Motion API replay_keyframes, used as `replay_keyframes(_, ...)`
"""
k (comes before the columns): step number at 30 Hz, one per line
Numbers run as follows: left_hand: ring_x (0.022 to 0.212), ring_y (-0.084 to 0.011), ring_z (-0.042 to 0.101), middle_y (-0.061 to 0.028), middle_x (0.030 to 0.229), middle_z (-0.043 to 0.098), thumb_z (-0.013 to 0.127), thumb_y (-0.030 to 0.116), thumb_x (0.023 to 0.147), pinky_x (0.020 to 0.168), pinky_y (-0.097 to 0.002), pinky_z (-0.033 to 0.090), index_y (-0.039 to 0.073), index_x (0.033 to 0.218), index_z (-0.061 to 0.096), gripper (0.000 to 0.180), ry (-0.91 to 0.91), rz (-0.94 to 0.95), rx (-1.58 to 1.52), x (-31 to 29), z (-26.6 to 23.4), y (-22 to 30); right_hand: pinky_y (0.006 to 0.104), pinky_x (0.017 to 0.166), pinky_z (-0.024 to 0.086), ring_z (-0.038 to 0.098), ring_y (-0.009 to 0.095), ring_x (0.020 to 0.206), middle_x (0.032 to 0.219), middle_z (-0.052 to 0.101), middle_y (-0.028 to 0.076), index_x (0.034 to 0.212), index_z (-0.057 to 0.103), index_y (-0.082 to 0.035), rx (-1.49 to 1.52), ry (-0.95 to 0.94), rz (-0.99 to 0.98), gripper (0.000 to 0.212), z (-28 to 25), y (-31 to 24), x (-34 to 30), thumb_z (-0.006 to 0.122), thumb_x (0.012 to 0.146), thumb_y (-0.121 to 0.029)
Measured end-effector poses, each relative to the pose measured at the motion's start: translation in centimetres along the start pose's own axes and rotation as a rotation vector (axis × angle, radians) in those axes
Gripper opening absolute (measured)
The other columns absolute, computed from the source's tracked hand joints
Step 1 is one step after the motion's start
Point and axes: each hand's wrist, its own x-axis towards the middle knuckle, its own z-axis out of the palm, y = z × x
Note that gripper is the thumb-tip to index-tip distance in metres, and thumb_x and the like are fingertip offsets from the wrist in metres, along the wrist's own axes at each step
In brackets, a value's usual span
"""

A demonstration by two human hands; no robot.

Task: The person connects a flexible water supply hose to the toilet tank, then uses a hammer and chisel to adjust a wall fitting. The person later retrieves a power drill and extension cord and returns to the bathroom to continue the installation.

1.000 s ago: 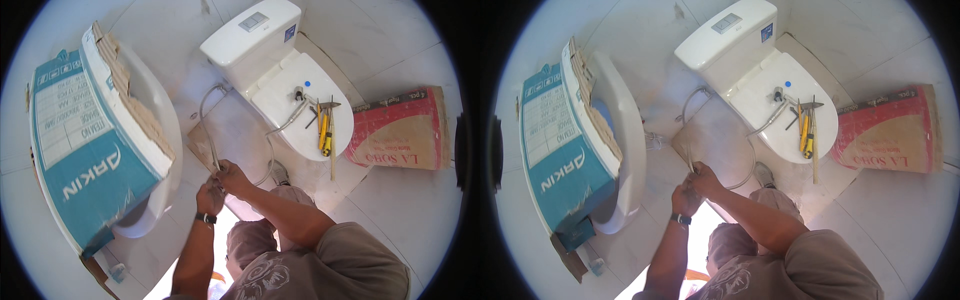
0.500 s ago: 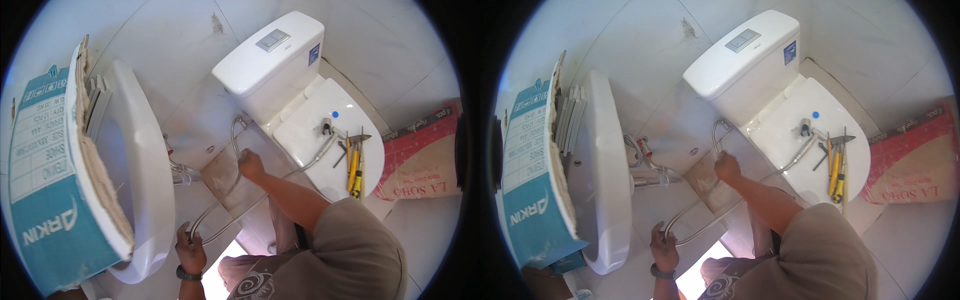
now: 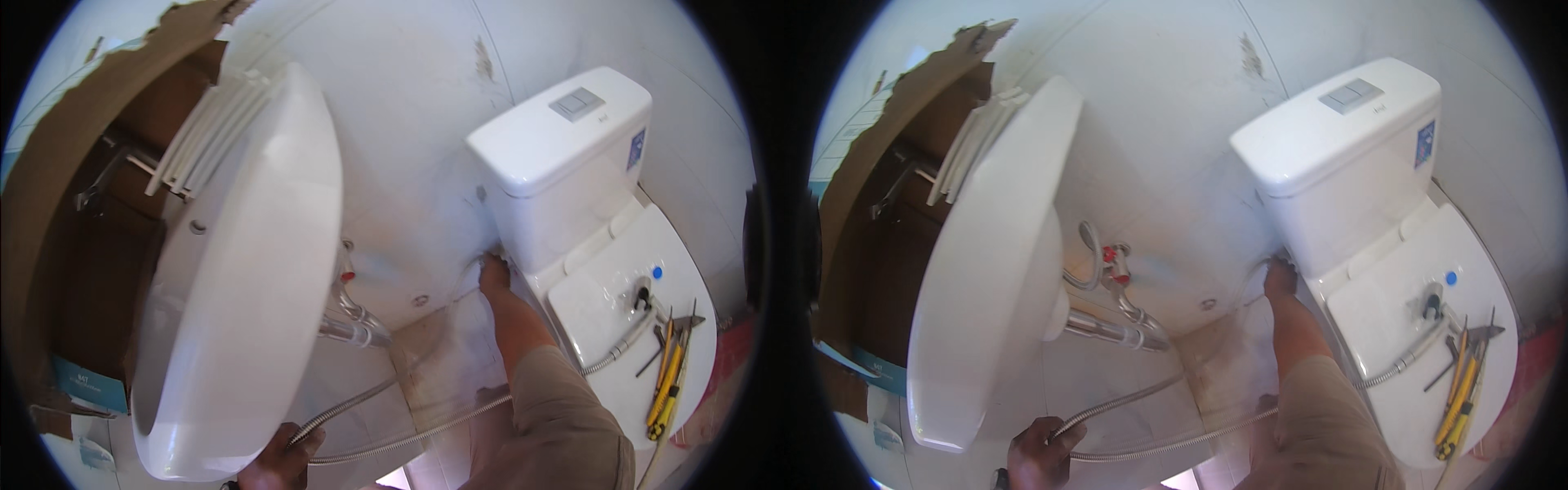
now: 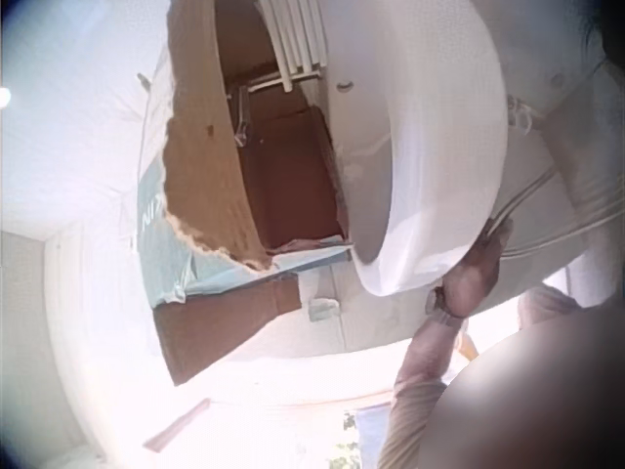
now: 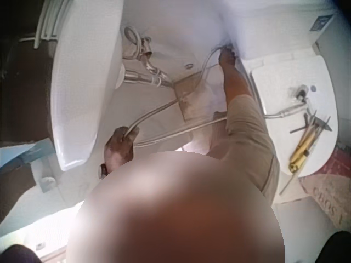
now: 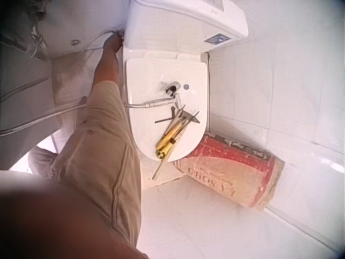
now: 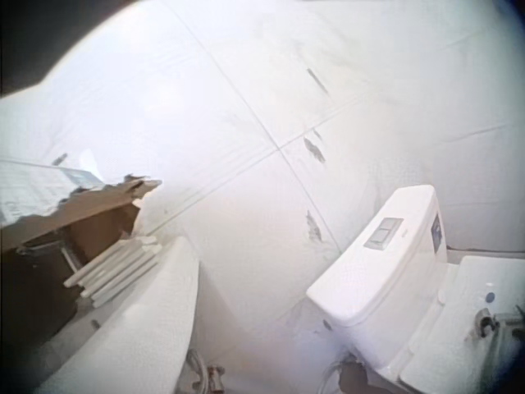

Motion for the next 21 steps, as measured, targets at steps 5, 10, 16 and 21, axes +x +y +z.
replay_keyframes(5,0.092,-0.0348,0.069,-0.0172,0.108,0.066,0.064,-0.008,0.080,0.074,-0.0432,0.059,0.009,0.123,0.071,0.047,-0.038,-0.022,0.080,0.8,-1.8,0.0,0.0489,0.097,0.054,0.064,0.037,0.116,0.127,0.065,0.019,0.126,0.065,-0.008,0.024,0.146,-0.142,0.031,0.7,1.4,0.7,0.062,0.095,-0.012)
replay_keyframes(10,0.091,-0.0342,0.068,-0.0169,0.110,0.065,0.064,-0.007,0.080,0.075,-0.0431,0.058,0.008,0.125,0.070,0.048,-0.169,0.006,0.114,1.7,-1.9,-0.2,0.0493,0.092,0.057,0.068,0.036,0.111,0.122,0.067,0.021,0.120,0.065,-0.004,-0.055,0.164,-0.194,0.027,1.7,2.0,2.3,0.060,0.095,-0.014)
replay_keyframes(16,0.092,-0.0355,0.068,-0.0194,0.111,0.065,0.066,-0.005,0.081,0.077,-0.0439,0.057,0.008,0.130,0.068,0.051,-0.119,0.054,0.150,2.4,-1.9,0.0,0.0478,0.085,0.060,0.072,0.033,0.097,0.114,0.070,0.017,0.120,0.063,-0.007,-0.094,0.130,-0.103,0.026,1.8,1.2,2.5,0.058,0.098,-0.020)
replay_keyframes(21,0.095,-0.0369,0.068,-0.0215,0.112,0.065,0.067,-0.005,0.081,0.077,-0.0440,0.058,0.009,0.130,0.069,0.051,-0.122,0.004,0.189,2.6,-2.1,0.0,0.0499,0.083,0.059,0.072,0.037,0.095,0.108,0.070,0.019,0.115,0.064,-0.005,-0.027,0.207,-0.050,0.025,1.8,0.7,1.0,0.064,0.095,-0.020)
